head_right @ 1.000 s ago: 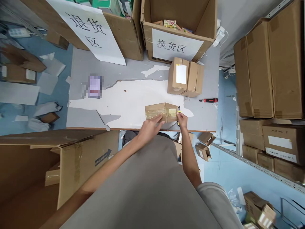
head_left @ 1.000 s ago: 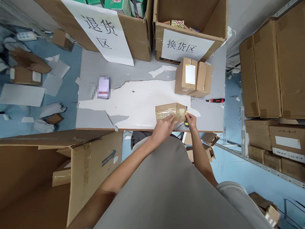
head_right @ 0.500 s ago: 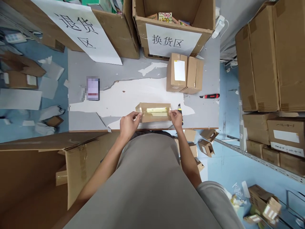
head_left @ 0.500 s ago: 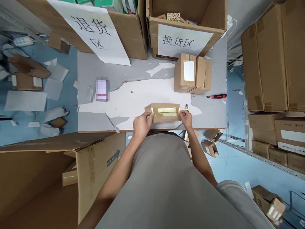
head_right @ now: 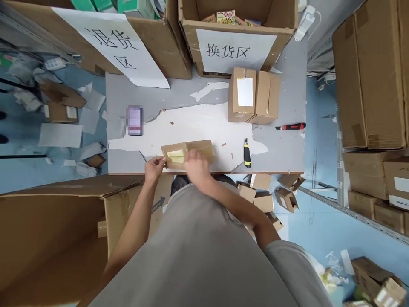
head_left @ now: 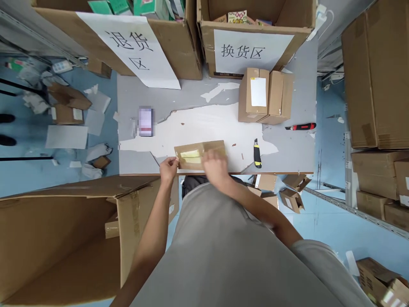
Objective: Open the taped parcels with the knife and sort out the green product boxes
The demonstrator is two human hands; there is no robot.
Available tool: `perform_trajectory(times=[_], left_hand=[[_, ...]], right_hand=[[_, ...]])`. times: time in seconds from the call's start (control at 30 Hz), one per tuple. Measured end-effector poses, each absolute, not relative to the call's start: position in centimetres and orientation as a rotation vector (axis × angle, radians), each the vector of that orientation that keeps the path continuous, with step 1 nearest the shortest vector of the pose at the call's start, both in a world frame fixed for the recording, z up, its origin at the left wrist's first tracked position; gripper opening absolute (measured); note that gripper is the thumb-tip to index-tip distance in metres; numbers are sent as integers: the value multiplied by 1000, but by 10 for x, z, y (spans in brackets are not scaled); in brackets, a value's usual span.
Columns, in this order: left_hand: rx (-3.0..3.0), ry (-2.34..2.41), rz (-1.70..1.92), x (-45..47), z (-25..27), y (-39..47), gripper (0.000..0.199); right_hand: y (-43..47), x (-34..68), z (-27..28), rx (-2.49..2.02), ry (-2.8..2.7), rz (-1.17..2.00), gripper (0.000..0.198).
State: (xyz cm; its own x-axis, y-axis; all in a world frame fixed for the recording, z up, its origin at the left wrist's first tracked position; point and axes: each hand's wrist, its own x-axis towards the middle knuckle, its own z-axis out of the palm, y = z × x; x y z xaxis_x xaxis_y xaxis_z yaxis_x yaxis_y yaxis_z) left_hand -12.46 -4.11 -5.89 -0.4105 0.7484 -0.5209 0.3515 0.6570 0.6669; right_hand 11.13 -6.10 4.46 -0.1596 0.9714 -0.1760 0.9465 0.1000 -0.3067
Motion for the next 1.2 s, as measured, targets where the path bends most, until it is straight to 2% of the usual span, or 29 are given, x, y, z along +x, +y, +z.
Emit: perform_trajectory(times=[0.17, 0.33, 0.53, 0.6, 0.7, 0.77, 0.87, 0.93, 1.0, 1.1, 1.2], left_hand=[[787, 2042, 572, -142, -56, -42, 15], [744, 2020, 603, -137, -56, -50, 18], [792, 1935, 642, -115, -53, -46, 38], [908, 1885, 602, -97, -50, -41, 36], [1087, 1883, 553, -65, -44, -36, 28], [1211, 1947, 575, -47, -41, -32, 42], [1440, 1914, 648, -24, -41, -14, 81], [1548, 1774, 659, -3, -44, 10, 91], [1589, 1619, 642, 29, -48, 42, 88], [1540, 1410, 606, 91, -52, 94, 90], [1369, 1286, 515, 150, -51, 134, 93]], right_hand=[[-50, 47, 85, -1703, -2485, 608, 35], [-47, 53, 85, -1751, -2471, 742, 44], [-50, 147, 26, -1991, -2077, 859, 30], [-51, 188, -1, -2055, -1835, 891, 25], [-55, 230, -31, -2012, -1508, 976, 30], [-57, 240, -41, -1987, -1449, 1000, 33], [-48, 254, -45, -1993, -1507, 1034, 32], [-32, 280, -45, -2018, -1455, 960, 34], [-10, 322, -45, -2078, -1283, 714, 42], [24, 393, -49, -2157, -975, 359, 67], [49, 437, -59, -2143, -779, 487, 86]])
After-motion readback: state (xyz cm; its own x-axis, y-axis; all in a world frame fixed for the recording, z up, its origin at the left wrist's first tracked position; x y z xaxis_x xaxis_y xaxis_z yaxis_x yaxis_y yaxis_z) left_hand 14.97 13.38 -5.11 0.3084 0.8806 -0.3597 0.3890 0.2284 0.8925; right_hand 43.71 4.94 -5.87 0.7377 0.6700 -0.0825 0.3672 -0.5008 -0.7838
